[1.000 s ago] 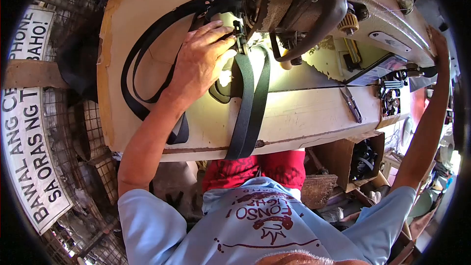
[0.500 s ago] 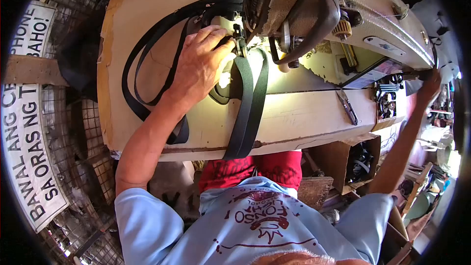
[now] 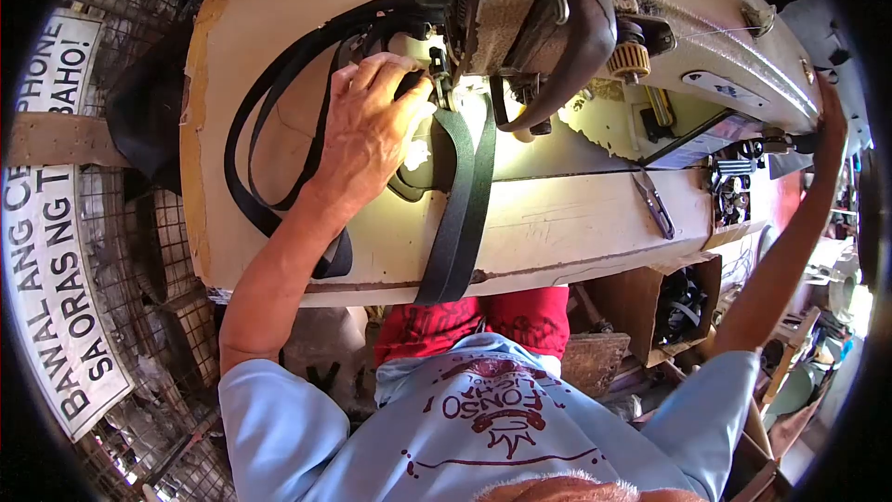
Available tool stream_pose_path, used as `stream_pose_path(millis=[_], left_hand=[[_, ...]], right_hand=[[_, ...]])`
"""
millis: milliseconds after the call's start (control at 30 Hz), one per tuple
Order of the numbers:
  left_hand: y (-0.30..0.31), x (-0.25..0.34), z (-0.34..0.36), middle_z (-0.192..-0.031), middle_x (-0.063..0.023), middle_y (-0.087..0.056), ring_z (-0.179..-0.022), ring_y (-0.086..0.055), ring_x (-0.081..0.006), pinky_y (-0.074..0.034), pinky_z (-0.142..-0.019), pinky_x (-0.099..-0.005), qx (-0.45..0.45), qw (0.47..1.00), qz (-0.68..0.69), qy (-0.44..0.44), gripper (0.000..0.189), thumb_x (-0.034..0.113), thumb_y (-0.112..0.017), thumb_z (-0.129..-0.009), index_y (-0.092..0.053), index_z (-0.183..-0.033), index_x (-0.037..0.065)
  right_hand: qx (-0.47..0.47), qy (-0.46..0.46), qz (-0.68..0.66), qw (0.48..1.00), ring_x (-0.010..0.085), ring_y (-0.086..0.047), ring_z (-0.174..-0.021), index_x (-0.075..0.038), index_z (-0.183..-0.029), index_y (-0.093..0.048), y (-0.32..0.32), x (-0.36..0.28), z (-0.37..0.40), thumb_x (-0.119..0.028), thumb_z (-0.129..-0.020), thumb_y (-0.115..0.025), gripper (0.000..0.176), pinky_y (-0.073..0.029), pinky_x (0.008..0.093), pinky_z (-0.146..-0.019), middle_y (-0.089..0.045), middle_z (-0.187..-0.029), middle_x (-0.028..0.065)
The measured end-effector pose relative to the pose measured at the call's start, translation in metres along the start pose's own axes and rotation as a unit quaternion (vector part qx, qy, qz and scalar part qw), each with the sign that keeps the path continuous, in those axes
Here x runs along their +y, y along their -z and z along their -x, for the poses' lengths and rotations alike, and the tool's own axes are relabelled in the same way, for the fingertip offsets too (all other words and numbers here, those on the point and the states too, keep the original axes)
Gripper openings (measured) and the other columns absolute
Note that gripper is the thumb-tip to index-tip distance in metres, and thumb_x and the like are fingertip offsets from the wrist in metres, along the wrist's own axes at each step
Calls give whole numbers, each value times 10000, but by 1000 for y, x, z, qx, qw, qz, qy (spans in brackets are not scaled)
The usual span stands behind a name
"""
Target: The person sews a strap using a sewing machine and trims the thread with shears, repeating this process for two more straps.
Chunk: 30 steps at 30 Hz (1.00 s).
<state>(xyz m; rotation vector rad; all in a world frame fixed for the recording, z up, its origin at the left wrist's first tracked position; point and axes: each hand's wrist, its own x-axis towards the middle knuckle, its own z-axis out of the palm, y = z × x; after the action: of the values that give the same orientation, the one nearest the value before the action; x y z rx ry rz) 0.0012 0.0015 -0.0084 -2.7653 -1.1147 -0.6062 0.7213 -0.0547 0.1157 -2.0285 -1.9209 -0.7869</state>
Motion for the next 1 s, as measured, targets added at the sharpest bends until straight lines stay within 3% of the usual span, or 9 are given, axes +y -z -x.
stream_pose_path(millis=[100, 167, 300, 333, 433, 533, 633, 833, 1000], left_hand=[[2, -2, -3, -1103, -71, -609, -1142, -530, -238, -371, -974, -416, 6, 1000, -5, -3, 292, 189, -688, -822, -669, -1092, 80], [2, 1, -2, -1099, -69, -609, -1135, -532, -233, -363, -978, -425, 5, 1000, -6, -2, 287, 194, -692, -819, -675, -1084, 86], [5, -4, -6, -1103, -67, -612, -1134, -543, -223, -317, -1048, -470, 2, 1000, 10, -6, 253, 190, -691, -818, -706, -1056, 104], [6, -7, -6, -1114, -68, -612, -1145, -544, -229, -306, -1073, -479, 1, 1000, 5, -15, 251, 176, -682, -824, -707, -1063, 104], [3, -17, -5, -1150, -76, -613, -1177, -542, -252, -277, -1137, -499, -16, 999, 5, -33, 251, 134, -654, -843, -705, -1086, 101], [1, -26, -5, -1181, -89, -609, -1200, -535, -279, -278, -1159, -493, -38, 998, 25, -42, 262, 96, -629, -857, -699, -1110, 96], [0, -27, -5, -1187, -96, -605, -1182, -536, -292, -323, -1130, -468, -16, 998, 13, -55, 275, 86, -628, -855, -695, -1122, 93], [1, -30, -6, -1145, -67, -615, -1120, -548, -276, -345, -1081, -468, -11, 998, 29, -63, 275, 113, -656, -849, -702, -1120, 109], [17, -20, -1, -1028, -108, -591, -979, -592, -298, -473, -895, -414, -63, 987, 148, -12, 251, 131, -678, -845, -688, -1072, 25]], right_hand=[[247, -205, -71, 944, 244, -649, -1011, -69, -1324, -574, -15, -105, 40, -255, -966, -527, 406, -547, 359, -858, -639, -1208, 125], [364, -337, -338, 800, 235, -663, -934, -10, -1241, -619, -23, -155, 40, -495, -1000, -470, 561, -532, 374, -814, -701, -1012, 138], [166, -342, -131, 916, 321, -627, -1028, -96, -1355, -564, 29, -155, 56, -457, -991, -512, 515, -461, 417, -934, -662, -1135, 215], [227, -290, -51, 929, 273, -605, -1095, -111, -1350, -570, 44, -180, 75, -420, -982, -549, 482, -460, 392, -941, -646, -1191, 185], [72, -225, -219, 947, 301, -628, -1037, -38, -1259, -606, 94, -321, 162, -334, -959, -584, 423, -503, 392, -866, -639, -1138, 170], [-453, 8, -572, 684, 317, -656, -864, -22, -1109, -676, 118, -473, 213, -196, -835, -740, 331, -537, 390, -755, -668, -937, 157], [-411, -53, -558, 720, 324, -650, -849, -19, -999, -642, 53, -549, 268, -333, -823, -776, 385, -527, 408, -770, -647, -891, 158], [-341, 33, -745, 573, 313, -647, -958, -62, -1154, -612, 18, -619, 290, -224, -981, -599, 238, -513, 376, -841, -674, -1038, 154], [-421, -146, -807, 387, 196, -658, -862, -22, -1189, -585, 93, -533, 244, -245, -1015, -559, 284, -527, 365, -736, -665, -907, 86]])
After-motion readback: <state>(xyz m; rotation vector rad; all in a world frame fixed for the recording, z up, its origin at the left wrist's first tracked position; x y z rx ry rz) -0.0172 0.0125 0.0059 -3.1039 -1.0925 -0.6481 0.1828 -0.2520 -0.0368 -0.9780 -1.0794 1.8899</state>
